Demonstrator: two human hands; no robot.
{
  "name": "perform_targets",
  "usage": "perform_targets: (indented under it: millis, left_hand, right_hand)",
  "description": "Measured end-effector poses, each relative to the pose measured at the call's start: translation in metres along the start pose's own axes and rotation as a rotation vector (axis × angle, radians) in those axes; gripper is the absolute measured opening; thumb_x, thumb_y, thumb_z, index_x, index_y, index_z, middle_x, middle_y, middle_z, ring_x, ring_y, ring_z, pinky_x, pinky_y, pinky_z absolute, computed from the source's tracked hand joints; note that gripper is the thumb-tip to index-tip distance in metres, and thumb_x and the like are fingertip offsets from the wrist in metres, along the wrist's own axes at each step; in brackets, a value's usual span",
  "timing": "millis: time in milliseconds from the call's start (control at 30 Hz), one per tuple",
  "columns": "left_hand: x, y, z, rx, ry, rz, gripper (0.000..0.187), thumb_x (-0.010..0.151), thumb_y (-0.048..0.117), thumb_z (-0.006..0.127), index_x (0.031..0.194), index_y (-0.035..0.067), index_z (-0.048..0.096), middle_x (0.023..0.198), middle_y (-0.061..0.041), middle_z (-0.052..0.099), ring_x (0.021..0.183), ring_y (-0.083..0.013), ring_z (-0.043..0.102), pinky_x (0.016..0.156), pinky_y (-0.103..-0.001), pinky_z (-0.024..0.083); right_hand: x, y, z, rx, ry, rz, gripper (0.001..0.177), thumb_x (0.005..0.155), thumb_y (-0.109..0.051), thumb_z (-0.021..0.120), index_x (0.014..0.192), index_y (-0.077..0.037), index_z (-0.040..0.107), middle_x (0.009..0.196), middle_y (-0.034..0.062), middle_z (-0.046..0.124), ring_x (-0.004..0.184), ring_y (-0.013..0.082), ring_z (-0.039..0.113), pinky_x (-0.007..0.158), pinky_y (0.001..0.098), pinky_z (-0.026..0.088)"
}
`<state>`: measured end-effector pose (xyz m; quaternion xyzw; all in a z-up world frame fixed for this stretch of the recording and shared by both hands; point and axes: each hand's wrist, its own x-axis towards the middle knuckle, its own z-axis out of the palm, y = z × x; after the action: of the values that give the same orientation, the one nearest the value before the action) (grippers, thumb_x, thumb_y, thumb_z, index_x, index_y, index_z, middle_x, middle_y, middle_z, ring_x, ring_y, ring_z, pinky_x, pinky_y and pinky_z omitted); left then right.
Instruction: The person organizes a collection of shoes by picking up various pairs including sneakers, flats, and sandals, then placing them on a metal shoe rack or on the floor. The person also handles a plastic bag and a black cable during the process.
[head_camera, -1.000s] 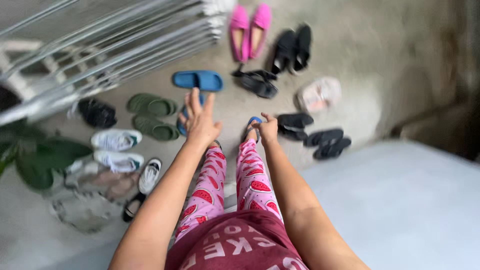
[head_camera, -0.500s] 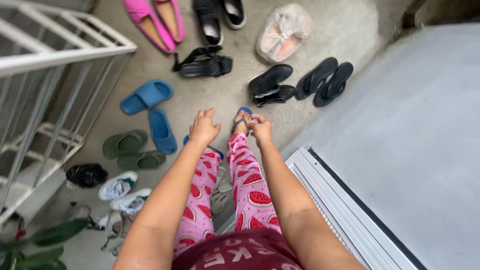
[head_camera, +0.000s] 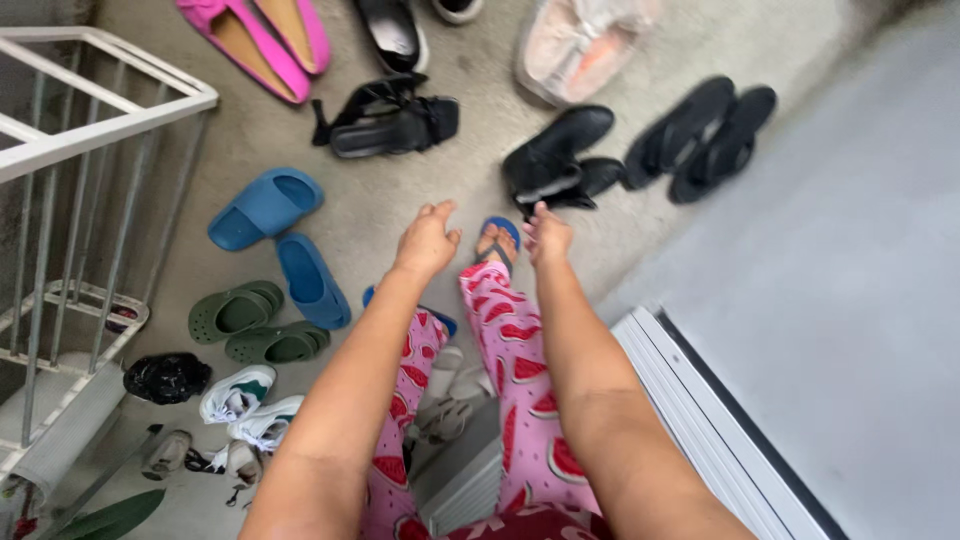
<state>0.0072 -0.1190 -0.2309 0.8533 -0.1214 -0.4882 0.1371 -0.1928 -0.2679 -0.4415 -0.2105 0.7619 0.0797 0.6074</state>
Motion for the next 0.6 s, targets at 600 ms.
perform_targets:
  millis: [600]
  left_hand:
    - [-0.083,-0.145,-0.04,-0.11,0.123,-0.146,0.053,0.089,0.026,0.067,0.14,0.016,0.055,0.134,-0.02,0.057,0.118,-0.0406,0.06,0.097,-0.053,0.05]
  right_hand:
    - [-0.071,-0.013,0.048,-0.469,0.158,-0.181,0.016,0.085,-0.021,0.073,0.085,-0.008,0.064,0.072,0.0114,0.064,0.05,0.0216,0.063,0.042,0.0353,0.046]
